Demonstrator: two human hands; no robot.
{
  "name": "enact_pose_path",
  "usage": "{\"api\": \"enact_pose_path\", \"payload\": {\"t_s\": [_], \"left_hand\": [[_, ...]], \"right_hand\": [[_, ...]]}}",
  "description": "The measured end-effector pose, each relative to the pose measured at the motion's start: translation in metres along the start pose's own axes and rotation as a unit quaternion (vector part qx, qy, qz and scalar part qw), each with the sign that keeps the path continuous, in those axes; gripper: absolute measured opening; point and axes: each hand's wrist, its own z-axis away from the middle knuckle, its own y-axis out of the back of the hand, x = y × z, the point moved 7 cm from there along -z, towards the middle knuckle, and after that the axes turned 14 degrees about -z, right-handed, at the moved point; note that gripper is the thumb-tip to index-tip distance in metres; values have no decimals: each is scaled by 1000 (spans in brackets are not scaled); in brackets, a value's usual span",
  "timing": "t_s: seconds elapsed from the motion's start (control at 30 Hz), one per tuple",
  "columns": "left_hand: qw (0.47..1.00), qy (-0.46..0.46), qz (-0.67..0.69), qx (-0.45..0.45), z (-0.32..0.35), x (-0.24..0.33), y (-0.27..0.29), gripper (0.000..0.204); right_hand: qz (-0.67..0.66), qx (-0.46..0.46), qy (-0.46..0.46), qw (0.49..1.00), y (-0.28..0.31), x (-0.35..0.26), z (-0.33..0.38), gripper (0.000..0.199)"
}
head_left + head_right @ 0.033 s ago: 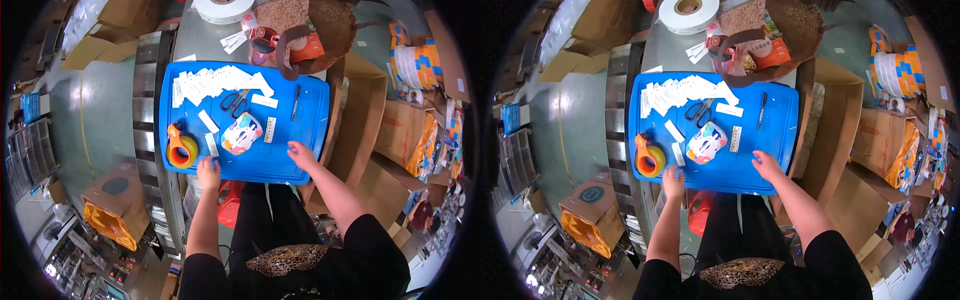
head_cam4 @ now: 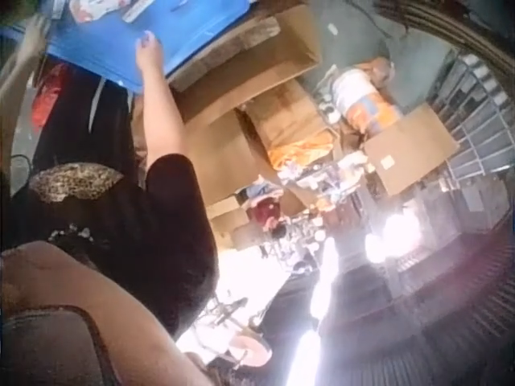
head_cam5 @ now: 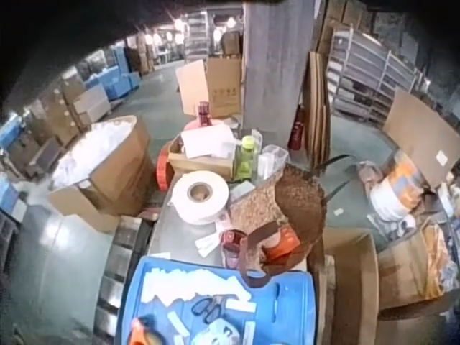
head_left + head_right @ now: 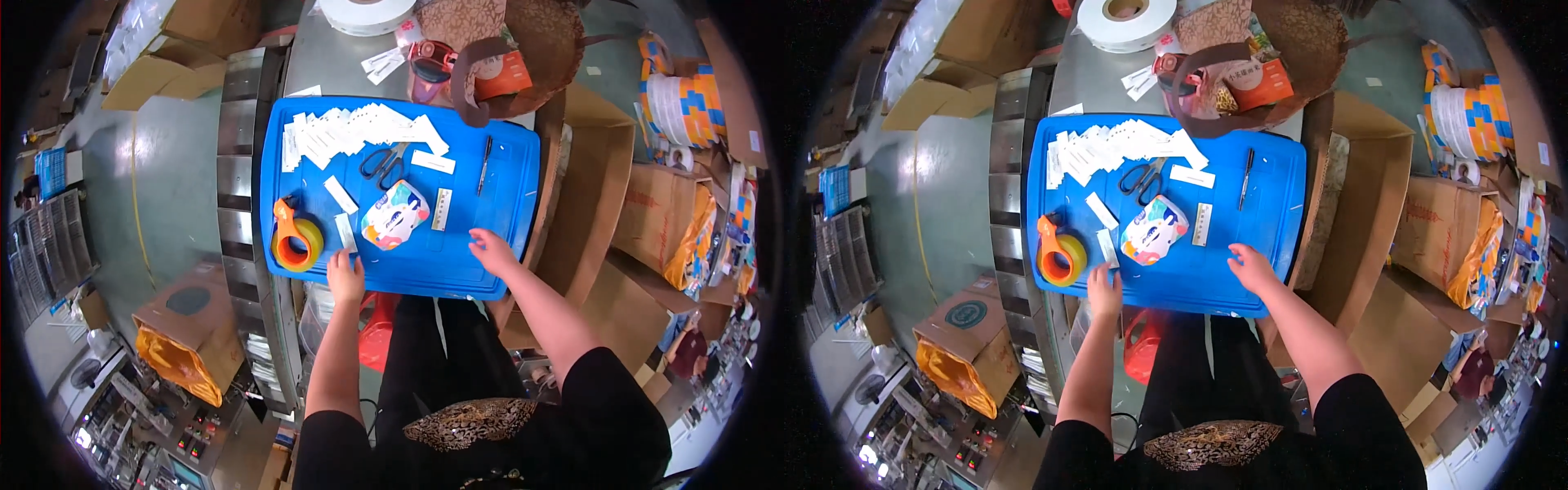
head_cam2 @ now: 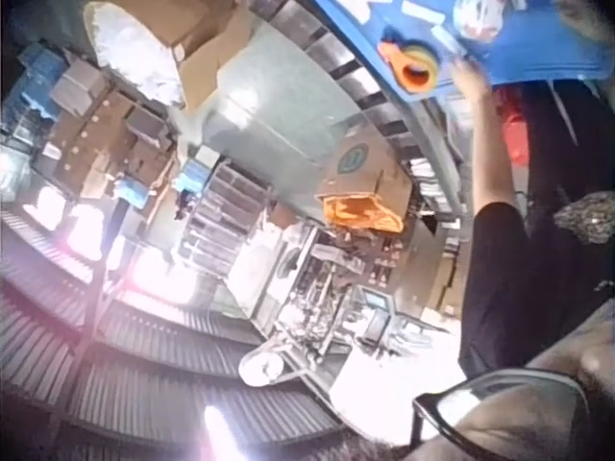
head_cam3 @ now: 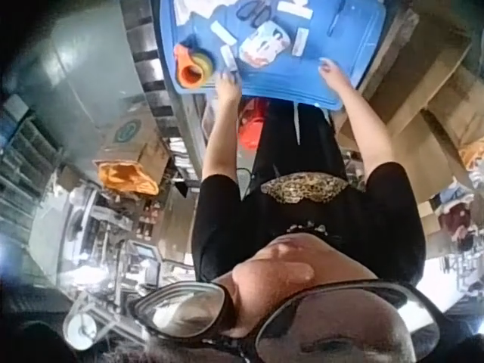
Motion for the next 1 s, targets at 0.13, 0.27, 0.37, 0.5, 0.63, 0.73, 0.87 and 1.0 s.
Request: {"api": "enact_pose_path", "payload": {"t_s": [0.13,0.27,0.37,0.5,0.63,0.73,0.87,1.0], "left_hand": [[969,248,-2,7,-26,-9,-14,40],[926,376,-19,-23,-32,-11,-22,42],[923,375,33,-85,-34,-27,-36,36],[948,294,105,-58,-35,-27,-40,25],[956,215,194,48,-62,7,-15,25],[936,273,222,26,-98,-5,-10,36],[940,330,75,-31,-121,-3,-17,51],[934,354,-14,-47,-123,-1,-19,45]], "right_hand": [[18,16,32,999,-5,6,-21,32],[0,69,18,997,-3,12,-43,28],[0,103,32,994,-24,2,-58,26],[17,179,98,979,-37,-23,-72,23],[22,219,165,961,-5,-41,-93,21],[58,230,198,951,-10,-67,-103,22],[170,244,217,930,-13,-109,-119,42],[273,219,184,919,-26,-124,-130,74]]}}
